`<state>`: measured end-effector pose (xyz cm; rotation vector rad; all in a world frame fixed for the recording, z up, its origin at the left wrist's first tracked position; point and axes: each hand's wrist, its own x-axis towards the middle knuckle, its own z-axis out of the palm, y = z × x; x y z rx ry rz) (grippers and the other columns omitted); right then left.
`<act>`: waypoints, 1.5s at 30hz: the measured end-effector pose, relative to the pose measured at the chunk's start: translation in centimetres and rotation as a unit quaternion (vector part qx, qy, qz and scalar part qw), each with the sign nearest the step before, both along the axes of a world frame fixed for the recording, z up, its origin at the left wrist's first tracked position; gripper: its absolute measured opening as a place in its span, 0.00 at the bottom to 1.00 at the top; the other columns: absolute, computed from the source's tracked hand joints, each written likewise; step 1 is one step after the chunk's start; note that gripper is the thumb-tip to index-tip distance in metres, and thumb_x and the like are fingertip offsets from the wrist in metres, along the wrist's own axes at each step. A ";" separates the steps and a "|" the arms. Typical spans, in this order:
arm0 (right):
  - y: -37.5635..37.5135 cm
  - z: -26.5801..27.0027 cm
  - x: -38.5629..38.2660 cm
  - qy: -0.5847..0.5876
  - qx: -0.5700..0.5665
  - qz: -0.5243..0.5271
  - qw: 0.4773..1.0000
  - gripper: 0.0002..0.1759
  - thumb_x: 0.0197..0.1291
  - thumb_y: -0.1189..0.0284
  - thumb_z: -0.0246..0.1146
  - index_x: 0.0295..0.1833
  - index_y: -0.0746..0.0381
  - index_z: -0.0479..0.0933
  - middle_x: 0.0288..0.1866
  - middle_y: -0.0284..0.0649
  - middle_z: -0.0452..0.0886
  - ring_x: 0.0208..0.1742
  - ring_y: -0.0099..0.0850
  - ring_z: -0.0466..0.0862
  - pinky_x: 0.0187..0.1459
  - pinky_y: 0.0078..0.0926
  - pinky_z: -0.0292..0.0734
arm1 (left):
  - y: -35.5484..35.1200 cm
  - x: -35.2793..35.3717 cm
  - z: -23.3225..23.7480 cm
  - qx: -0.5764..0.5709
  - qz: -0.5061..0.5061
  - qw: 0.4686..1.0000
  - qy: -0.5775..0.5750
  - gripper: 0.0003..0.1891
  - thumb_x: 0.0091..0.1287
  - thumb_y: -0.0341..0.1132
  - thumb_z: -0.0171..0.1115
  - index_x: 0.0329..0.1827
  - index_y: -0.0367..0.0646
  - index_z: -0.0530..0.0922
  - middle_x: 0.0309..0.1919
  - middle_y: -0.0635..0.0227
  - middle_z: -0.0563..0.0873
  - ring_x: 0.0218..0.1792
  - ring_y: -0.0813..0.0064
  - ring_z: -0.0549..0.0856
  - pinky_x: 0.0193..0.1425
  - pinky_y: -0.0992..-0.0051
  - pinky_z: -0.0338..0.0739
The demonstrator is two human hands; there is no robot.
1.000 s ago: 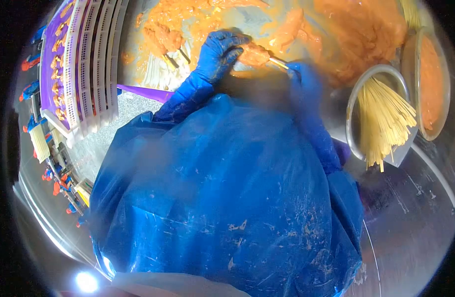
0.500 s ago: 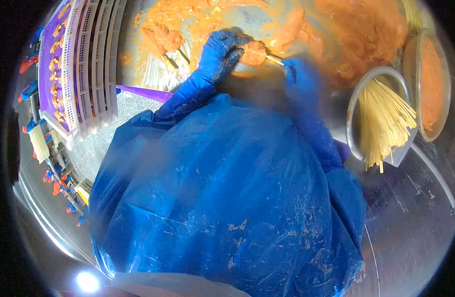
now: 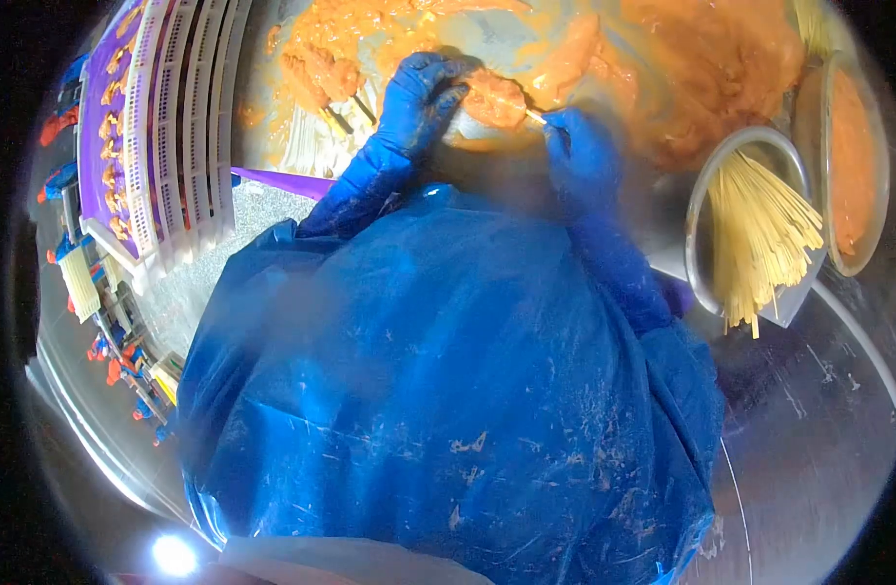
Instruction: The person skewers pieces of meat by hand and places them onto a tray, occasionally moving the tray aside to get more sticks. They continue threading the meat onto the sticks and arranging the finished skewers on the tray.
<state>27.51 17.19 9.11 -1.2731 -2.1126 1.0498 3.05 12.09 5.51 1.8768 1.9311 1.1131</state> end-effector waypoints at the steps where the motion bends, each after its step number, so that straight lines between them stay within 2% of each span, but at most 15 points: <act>1: 0.0 0.1 -0.1 0.006 -0.004 0.002 1.000 0.06 0.62 0.72 0.62 0.43 0.62 0.79 0.38 0.46 0.81 0.41 0.40 0.82 0.44 0.34 0.76 | 0.0 -0.1 0.1 -0.001 0.003 1.000 0.001 0.17 0.55 0.36 0.73 0.46 0.41 0.82 0.41 0.58 0.81 0.46 0.54 0.78 0.52 0.61 0.75; 2: 0.0 0.1 -0.2 0.011 -0.008 0.003 1.000 0.07 0.62 0.69 0.62 0.43 0.60 0.78 0.39 0.46 0.81 0.42 0.43 0.82 0.45 0.37 0.76 | 0.1 0.0 0.2 -0.001 0.005 1.000 0.011 0.16 0.55 0.35 0.73 0.45 0.41 0.82 0.41 0.58 0.81 0.45 0.54 0.78 0.51 0.61 0.75; 9: -0.1 1.1 -0.2 -0.017 -0.013 0.024 0.999 0.07 0.63 0.71 0.61 0.45 0.61 0.79 0.39 0.46 0.80 0.42 0.42 0.82 0.46 0.37 0.76 | 0.3 0.6 0.2 0.009 0.021 1.000 -0.003 0.13 0.55 0.35 0.72 0.42 0.42 0.82 0.39 0.57 0.80 0.43 0.53 0.77 0.49 0.60 0.74; 11: -0.1 1.3 0.1 0.004 -0.022 0.022 1.000 0.07 0.62 0.77 0.62 0.46 0.63 0.80 0.38 0.43 0.80 0.39 0.35 0.81 0.44 0.29 0.75 | 0.3 0.5 0.2 0.009 0.024 1.000 0.008 0.13 0.55 0.35 0.72 0.42 0.43 0.82 0.39 0.58 0.81 0.43 0.53 0.77 0.49 0.60 0.74; 25: -0.2 0.7 0.2 0.033 0.006 0.046 0.998 0.10 0.62 0.79 0.60 0.48 0.63 0.81 0.42 0.44 0.82 0.45 0.35 0.82 0.50 0.29 0.75 | 0.3 0.6 0.2 0.018 0.016 1.000 0.014 0.11 0.55 0.35 0.71 0.39 0.43 0.82 0.38 0.58 0.81 0.43 0.52 0.77 0.48 0.59 0.74; 27: -0.2 0.4 0.0 0.036 0.003 0.043 0.998 0.10 0.62 0.79 0.60 0.48 0.63 0.81 0.43 0.44 0.82 0.45 0.35 0.82 0.50 0.29 0.75 | 0.2 0.6 0.5 -0.010 0.017 1.000 0.007 0.14 0.55 0.31 0.71 0.46 0.45 0.84 0.41 0.59 0.82 0.47 0.54 0.79 0.54 0.62 0.74; 30: -0.1 -0.1 -0.4 0.043 0.015 0.040 0.998 0.09 0.62 0.79 0.60 0.48 0.63 0.80 0.42 0.44 0.81 0.44 0.36 0.82 0.49 0.29 0.76 | 0.2 0.5 0.5 -0.010 0.011 1.000 0.016 0.14 0.55 0.30 0.70 0.46 0.46 0.84 0.41 0.59 0.81 0.47 0.54 0.78 0.54 0.62 0.74; 32: 0.0 -0.5 -0.6 0.049 0.009 0.043 0.998 0.09 0.63 0.74 0.59 0.48 0.62 0.79 0.41 0.48 0.81 0.45 0.44 0.83 0.49 0.37 0.76 | 0.2 0.5 0.6 -0.012 0.010 1.000 0.015 0.15 0.55 0.29 0.70 0.47 0.47 0.84 0.41 0.59 0.81 0.47 0.54 0.78 0.54 0.62 0.74; 34: 0.1 -0.5 -0.9 0.039 -0.004 0.045 0.998 0.09 0.63 0.74 0.59 0.48 0.62 0.79 0.42 0.48 0.81 0.45 0.44 0.83 0.49 0.37 0.76 | 0.2 0.6 0.6 -0.014 0.008 1.000 0.015 0.15 0.55 0.29 0.70 0.48 0.47 0.84 0.41 0.59 0.81 0.48 0.54 0.78 0.54 0.62 0.74; 36: 0.2 -0.6 -1.4 0.030 -0.016 0.045 0.998 0.09 0.63 0.74 0.59 0.48 0.63 0.79 0.42 0.48 0.81 0.45 0.44 0.83 0.49 0.37 0.76 | 0.3 0.6 0.3 0.009 0.013 1.000 0.014 0.13 0.54 0.34 0.71 0.42 0.44 0.82 0.38 0.58 0.80 0.42 0.53 0.76 0.48 0.58 0.73; 37: 0.3 -0.6 -1.7 0.025 -0.012 0.042 0.999 0.09 0.63 0.76 0.60 0.48 0.63 0.79 0.41 0.46 0.81 0.44 0.39 0.82 0.48 0.33 0.76 | 0.2 0.6 0.3 0.009 0.011 1.000 0.016 0.13 0.54 0.34 0.71 0.42 0.44 0.82 0.38 0.58 0.80 0.42 0.53 0.76 0.48 0.58 0.73; 40: 0.3 -0.5 -1.4 0.038 -0.012 0.034 0.999 0.08 0.63 0.76 0.61 0.48 0.64 0.79 0.41 0.42 0.81 0.42 0.33 0.82 0.47 0.29 0.76 | 0.2 0.5 0.5 -0.011 0.012 1.000 0.018 0.14 0.54 0.34 0.70 0.44 0.45 0.82 0.41 0.59 0.80 0.44 0.53 0.77 0.50 0.58 0.74; 42: 0.4 -0.5 -0.7 0.057 -0.016 0.031 0.998 0.08 0.64 0.76 0.62 0.48 0.64 0.79 0.41 0.41 0.81 0.41 0.30 0.82 0.46 0.28 0.76 | 0.0 0.7 1.2 0.009 0.029 0.998 0.060 0.21 0.55 0.33 0.70 0.53 0.48 0.82 0.51 0.57 0.80 0.52 0.51 0.77 0.57 0.58 0.73; 43: 0.3 -0.6 0.1 0.068 -0.037 0.019 0.997 0.08 0.64 0.75 0.63 0.47 0.64 0.79 0.39 0.40 0.81 0.40 0.28 0.80 0.45 0.26 0.76 | 0.0 0.8 1.6 0.011 0.027 0.998 0.063 0.21 0.55 0.33 0.70 0.53 0.48 0.82 0.51 0.57 0.80 0.52 0.51 0.77 0.57 0.58 0.73; 45: 0.1 -0.6 1.5 0.078 -0.060 0.000 0.995 0.07 0.64 0.75 0.63 0.46 0.64 0.79 0.38 0.39 0.80 0.39 0.25 0.79 0.43 0.25 0.76 | 0.0 1.2 2.2 0.034 -0.003 0.994 0.103 0.32 0.59 0.40 0.67 0.69 0.48 0.72 0.65 0.51 0.73 0.66 0.48 0.71 0.70 0.53 0.65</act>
